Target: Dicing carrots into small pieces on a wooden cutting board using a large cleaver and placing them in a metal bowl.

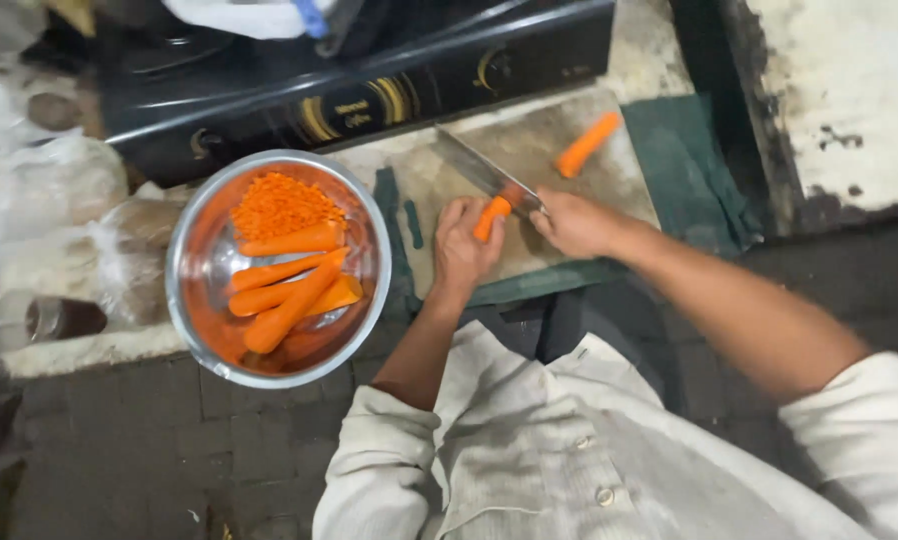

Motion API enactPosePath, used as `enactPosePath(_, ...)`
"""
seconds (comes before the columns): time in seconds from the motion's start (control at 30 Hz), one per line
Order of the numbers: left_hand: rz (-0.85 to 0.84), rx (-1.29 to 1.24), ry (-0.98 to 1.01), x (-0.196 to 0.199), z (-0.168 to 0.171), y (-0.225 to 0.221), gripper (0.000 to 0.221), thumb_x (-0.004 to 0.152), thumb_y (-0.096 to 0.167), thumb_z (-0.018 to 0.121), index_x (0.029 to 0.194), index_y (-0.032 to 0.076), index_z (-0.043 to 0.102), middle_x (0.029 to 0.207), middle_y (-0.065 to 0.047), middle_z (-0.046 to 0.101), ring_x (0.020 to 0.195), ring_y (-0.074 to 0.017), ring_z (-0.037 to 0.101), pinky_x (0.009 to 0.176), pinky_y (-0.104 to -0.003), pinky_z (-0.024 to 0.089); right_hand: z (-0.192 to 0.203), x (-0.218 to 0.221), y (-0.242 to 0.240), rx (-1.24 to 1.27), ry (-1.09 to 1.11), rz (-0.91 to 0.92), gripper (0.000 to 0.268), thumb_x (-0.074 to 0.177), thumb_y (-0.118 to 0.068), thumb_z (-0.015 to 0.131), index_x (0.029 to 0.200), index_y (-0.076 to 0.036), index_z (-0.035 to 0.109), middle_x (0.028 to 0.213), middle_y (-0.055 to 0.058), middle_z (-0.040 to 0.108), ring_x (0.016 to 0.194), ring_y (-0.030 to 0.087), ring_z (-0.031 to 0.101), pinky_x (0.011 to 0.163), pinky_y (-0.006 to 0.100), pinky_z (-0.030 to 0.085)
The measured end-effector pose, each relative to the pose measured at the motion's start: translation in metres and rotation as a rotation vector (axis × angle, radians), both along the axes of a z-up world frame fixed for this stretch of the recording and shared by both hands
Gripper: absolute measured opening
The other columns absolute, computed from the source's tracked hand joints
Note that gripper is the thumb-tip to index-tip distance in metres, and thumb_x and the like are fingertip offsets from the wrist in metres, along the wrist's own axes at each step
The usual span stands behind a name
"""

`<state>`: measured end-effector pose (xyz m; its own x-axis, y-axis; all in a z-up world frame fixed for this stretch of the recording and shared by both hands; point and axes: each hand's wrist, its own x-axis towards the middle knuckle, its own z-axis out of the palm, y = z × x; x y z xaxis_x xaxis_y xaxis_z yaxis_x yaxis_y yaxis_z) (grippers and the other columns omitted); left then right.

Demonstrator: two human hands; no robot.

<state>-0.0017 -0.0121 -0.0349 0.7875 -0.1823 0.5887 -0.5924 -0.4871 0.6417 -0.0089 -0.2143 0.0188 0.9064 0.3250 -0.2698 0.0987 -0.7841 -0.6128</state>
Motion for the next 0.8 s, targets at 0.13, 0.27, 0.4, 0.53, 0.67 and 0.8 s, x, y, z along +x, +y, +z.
enactPosePath(0.13,0.014,-0.015,-0.041,-0.002,-0.008,0.002,0.025,0.081,0.023,0.075,0.102,0.009,0.07,0.091,-0.009,0.058,0.078,-0.0314,0.062,0.072,-0.037,0.052,-0.003,-0.017,0.003,-0.143,-0.089,-0.026,0.026,0.099,-0.028,0.045,0.103,-0.004,0.055,0.08,0.023,0.066,0.083,0.041,0.069,0.068,0.049,0.053)
enactPosePath(0.27,0.021,0.141,-0.008,-0.018,0.017,0.01,0.036,0.073,0.018,0.082,0.103,0.003,0.068,0.091,-0.015,0.058,0.078,-0.0357,0.062,0.071,-0.041,0.053,-0.009,-0.031,-0.017,-0.066,-0.18,-0.166,0.03,0.097,-0.03,0.055,0.109,-0.003,0.058,0.084,0.025,0.068,0.086,0.043,0.069,0.07,0.05,0.054)
enactPosePath(0.4,0.049,0.156,-0.018,-0.046,0.076,0.035,0.035,0.079,0.018,0.081,0.105,0.0,0.068,0.093,-0.015,0.059,0.081,-0.0334,0.063,0.074,-0.037,0.053,-0.046,-0.053,-0.077,0.042,-0.28,-0.46,0.051,0.1,-0.037,0.063,0.125,0.008,0.062,0.098,0.035,0.067,0.1,0.049,0.064,0.084,0.054,0.051)
enactPosePath(0.53,0.249,0.289,-0.204,-0.047,0.121,0.126,0.033,0.093,0.023,0.069,0.119,0.004,0.062,0.104,-0.013,0.066,0.089,-0.0339,0.061,0.084,-0.044,0.049,-0.062,-0.062,-0.134,-0.004,-0.497,-0.298,0.028,0.108,-0.023,0.057,0.115,0.003,0.061,0.101,0.023,0.059,0.093,0.042,0.055,0.079,0.047,0.041)
enactPosePath(0.67,0.529,0.411,0.135,-0.029,0.108,0.215,0.034,0.089,0.024,0.073,0.115,0.004,0.065,0.11,-0.016,0.064,0.102,-0.0364,0.06,0.089,-0.046,0.046,-0.036,-0.07,-0.134,0.161,-0.272,-0.416,0.019,0.116,-0.01,0.052,0.11,0.007,0.054,0.103,0.021,0.056,0.068,0.028,0.061,0.058,0.039,0.048)
enactPosePath(0.8,0.395,0.651,0.316,-0.014,0.077,0.267,0.038,0.084,0.014,0.071,0.118,-0.001,0.065,0.112,-0.022,0.058,0.1,-0.0416,0.055,0.085,-0.051,0.045,-0.034,-0.065,-0.135,0.179,-0.233,-0.434,0.027,0.111,-0.009,0.051,0.125,0.014,0.056,0.125,0.025,0.05,0.087,0.032,0.063,0.059,0.045,0.056)
